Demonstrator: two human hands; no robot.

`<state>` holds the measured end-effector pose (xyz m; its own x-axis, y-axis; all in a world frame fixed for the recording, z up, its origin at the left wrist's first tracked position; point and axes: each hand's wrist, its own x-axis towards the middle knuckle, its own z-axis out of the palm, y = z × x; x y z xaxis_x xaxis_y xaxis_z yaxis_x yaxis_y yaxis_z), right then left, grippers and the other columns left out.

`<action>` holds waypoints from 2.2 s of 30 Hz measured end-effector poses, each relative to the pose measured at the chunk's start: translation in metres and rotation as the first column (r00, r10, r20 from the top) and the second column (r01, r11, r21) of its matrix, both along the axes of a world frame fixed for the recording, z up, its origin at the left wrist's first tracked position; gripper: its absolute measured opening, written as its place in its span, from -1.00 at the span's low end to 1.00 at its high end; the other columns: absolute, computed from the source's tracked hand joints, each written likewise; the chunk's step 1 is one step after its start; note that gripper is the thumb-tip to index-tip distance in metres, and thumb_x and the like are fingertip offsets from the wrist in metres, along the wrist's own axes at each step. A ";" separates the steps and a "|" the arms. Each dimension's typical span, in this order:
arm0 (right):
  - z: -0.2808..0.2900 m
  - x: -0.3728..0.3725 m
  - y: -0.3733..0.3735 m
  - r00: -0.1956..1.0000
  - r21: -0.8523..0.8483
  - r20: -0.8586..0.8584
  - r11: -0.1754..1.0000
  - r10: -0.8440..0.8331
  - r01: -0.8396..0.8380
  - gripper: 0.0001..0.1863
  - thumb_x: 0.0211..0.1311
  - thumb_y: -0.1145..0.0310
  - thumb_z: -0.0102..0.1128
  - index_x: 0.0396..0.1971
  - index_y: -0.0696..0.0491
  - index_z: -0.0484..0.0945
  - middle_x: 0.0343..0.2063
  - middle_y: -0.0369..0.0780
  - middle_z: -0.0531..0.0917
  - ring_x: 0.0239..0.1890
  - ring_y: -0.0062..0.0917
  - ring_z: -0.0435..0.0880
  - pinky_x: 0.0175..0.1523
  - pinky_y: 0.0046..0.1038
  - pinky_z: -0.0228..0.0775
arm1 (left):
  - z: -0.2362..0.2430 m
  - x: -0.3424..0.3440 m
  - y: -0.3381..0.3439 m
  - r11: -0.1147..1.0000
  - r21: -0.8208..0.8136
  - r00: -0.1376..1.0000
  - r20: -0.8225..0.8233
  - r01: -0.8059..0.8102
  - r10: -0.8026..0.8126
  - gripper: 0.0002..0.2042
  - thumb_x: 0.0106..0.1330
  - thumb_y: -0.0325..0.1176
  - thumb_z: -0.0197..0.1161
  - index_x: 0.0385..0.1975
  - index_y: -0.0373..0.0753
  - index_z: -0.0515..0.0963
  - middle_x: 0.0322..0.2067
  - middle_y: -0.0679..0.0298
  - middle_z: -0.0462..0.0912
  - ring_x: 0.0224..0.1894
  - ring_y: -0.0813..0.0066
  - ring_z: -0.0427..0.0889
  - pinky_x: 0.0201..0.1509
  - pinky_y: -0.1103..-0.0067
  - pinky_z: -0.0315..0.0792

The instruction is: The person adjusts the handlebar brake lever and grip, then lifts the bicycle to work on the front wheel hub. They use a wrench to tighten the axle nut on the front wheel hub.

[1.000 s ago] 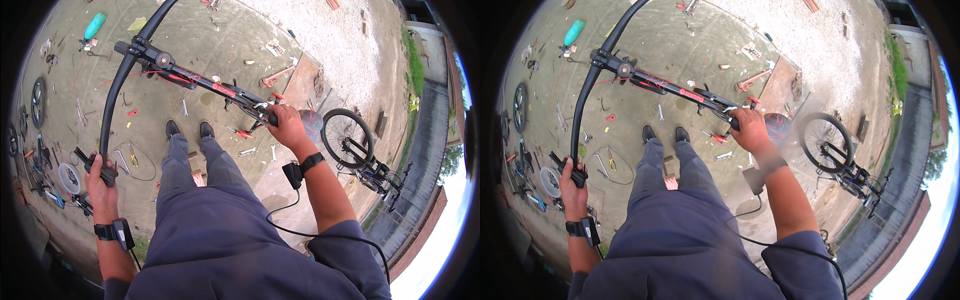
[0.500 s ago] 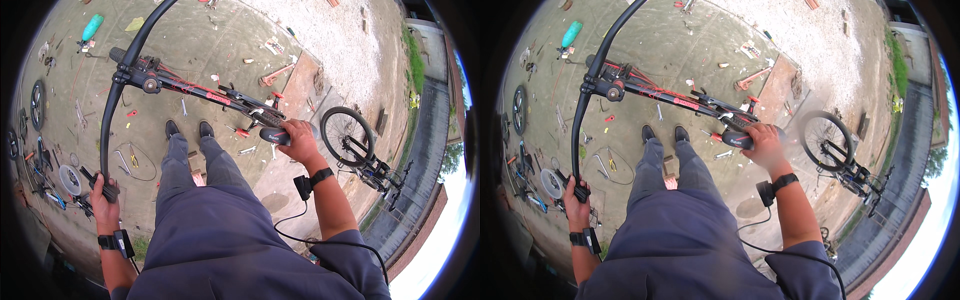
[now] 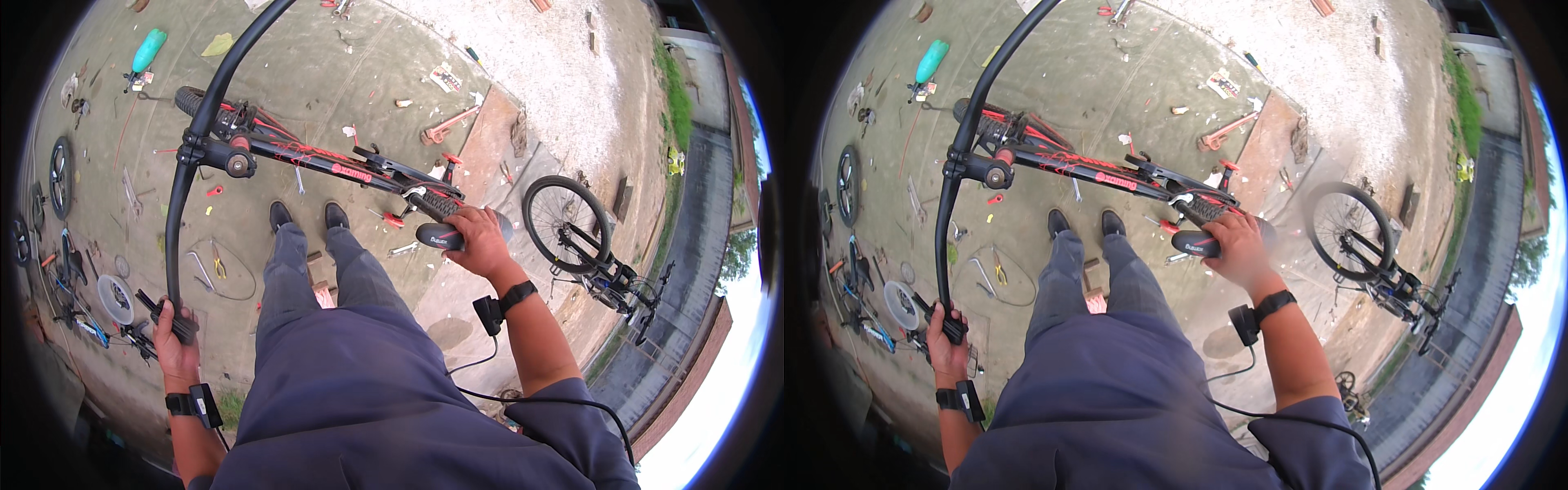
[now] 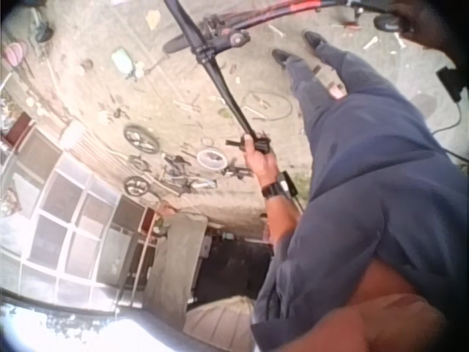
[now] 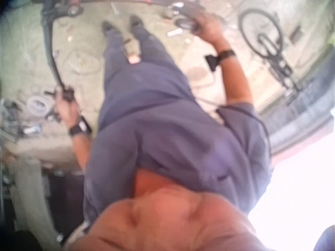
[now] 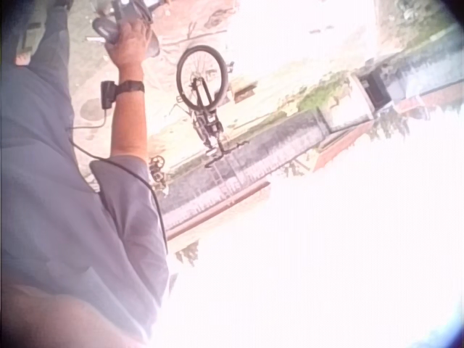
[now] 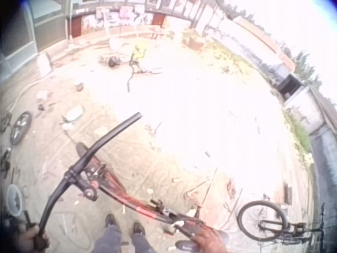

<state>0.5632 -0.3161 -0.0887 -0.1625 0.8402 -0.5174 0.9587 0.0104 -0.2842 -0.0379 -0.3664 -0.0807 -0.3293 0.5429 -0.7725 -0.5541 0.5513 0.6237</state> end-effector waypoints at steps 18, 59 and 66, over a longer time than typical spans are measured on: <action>0.003 0.010 0.019 0.984 0.137 0.092 0.981 -0.151 0.138 -0.27 0.01 0.31 0.59 0.27 -0.10 0.55 0.22 -0.19 0.58 0.38 -0.20 0.46 0.59 0.09 0.03 | 0.016 0.025 0.057 0.987 0.130 0.992 -0.092 0.095 -0.083 -0.74 0.51 -0.27 0.35 0.05 -0.23 0.56 -0.21 0.29 0.64 -0.29 0.55 0.62 -0.19 0.53 0.50; -0.023 0.046 0.006 0.998 0.238 -0.052 0.971 0.022 -0.009 -0.13 0.09 0.21 0.53 0.43 -0.13 0.33 0.29 -0.13 0.48 0.45 -0.12 0.35 0.60 0.18 -0.08 | -0.013 0.083 -0.008 0.966 0.156 0.973 -0.073 -0.204 0.217 -0.62 0.51 0.09 0.30 -0.17 -0.14 0.54 -0.25 0.32 0.69 -0.27 0.52 0.64 -0.09 0.51 0.54; -0.022 0.103 -0.005 0.956 0.368 -0.057 0.896 0.288 -0.248 0.03 0.07 -0.04 0.55 0.51 -0.04 0.25 0.43 -0.10 0.38 0.57 -0.11 0.20 0.64 0.15 -0.15 | -0.037 0.175 -0.155 0.966 -0.017 0.953 -0.170 -0.258 0.251 -0.56 0.43 0.22 0.33 -0.14 -0.06 0.50 -0.28 0.39 0.63 -0.30 0.52 0.60 -0.11 0.50 0.48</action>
<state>0.6659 -0.3208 -0.1103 -0.4448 0.8809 -0.1618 0.8693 0.3811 -0.3149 0.1372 -0.5218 -0.1174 -0.5777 0.3952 -0.7142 -0.5701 0.4307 0.6996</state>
